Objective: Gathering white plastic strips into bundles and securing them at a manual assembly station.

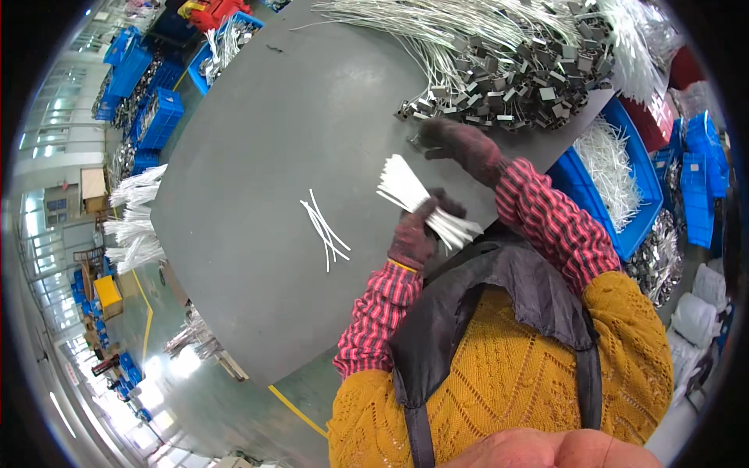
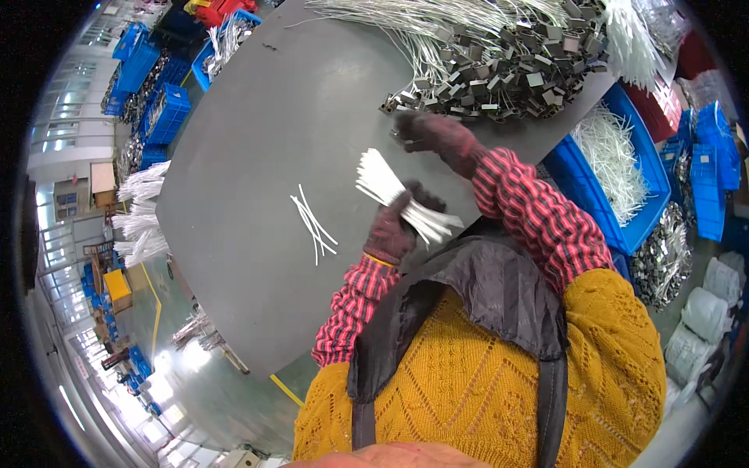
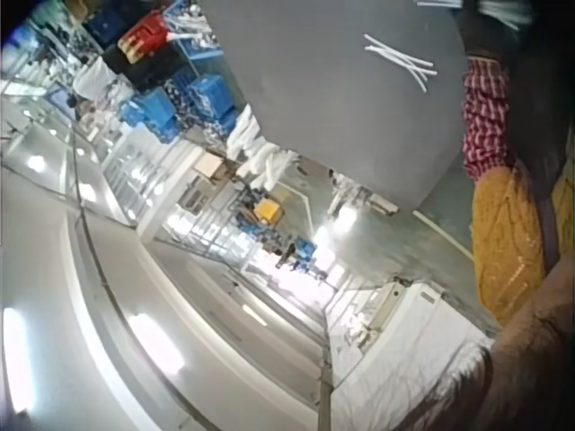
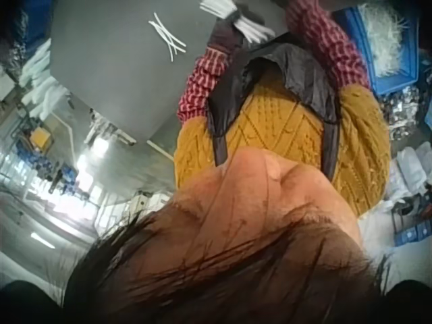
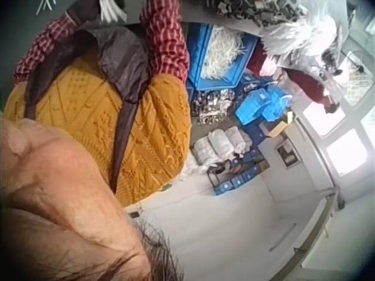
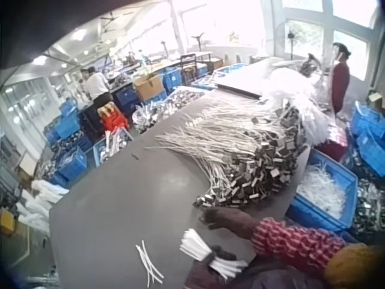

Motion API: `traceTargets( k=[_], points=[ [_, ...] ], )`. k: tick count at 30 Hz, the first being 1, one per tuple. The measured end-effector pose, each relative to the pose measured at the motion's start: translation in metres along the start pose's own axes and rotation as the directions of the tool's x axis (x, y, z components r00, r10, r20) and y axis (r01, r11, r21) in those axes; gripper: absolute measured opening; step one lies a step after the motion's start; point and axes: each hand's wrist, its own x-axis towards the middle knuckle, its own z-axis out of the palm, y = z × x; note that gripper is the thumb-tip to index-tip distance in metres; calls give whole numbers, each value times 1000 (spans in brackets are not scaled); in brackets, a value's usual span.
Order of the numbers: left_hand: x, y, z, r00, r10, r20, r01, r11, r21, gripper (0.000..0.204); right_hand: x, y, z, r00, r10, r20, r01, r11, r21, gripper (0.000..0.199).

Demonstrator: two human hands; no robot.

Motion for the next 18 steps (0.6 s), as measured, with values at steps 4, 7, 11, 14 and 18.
traceTargets(
  k=[4,7,11,14,18],
  points=[
    [35,20,32,981,192,10,-184,953,-242,29,-55,32,3,957,44,-288,19,978,209,64],
    [65,15,40,944,320,83,-287,918,-274,28,-62,4,75,964,-153,-217,200,956,213,73],
    [73,-12,94,962,270,-29,-266,915,-305,24,-69,-40,49,780,4,-625,198,947,253,59],
    [84,-39,110,967,248,-51,-253,946,-201,26,-71,-38,12,721,-78,-688,389,868,310,46],
    [87,-68,126,958,287,-22,-288,948,-134,25,-102,-48,-8,752,-225,-619,398,904,155,42]
  ],
)
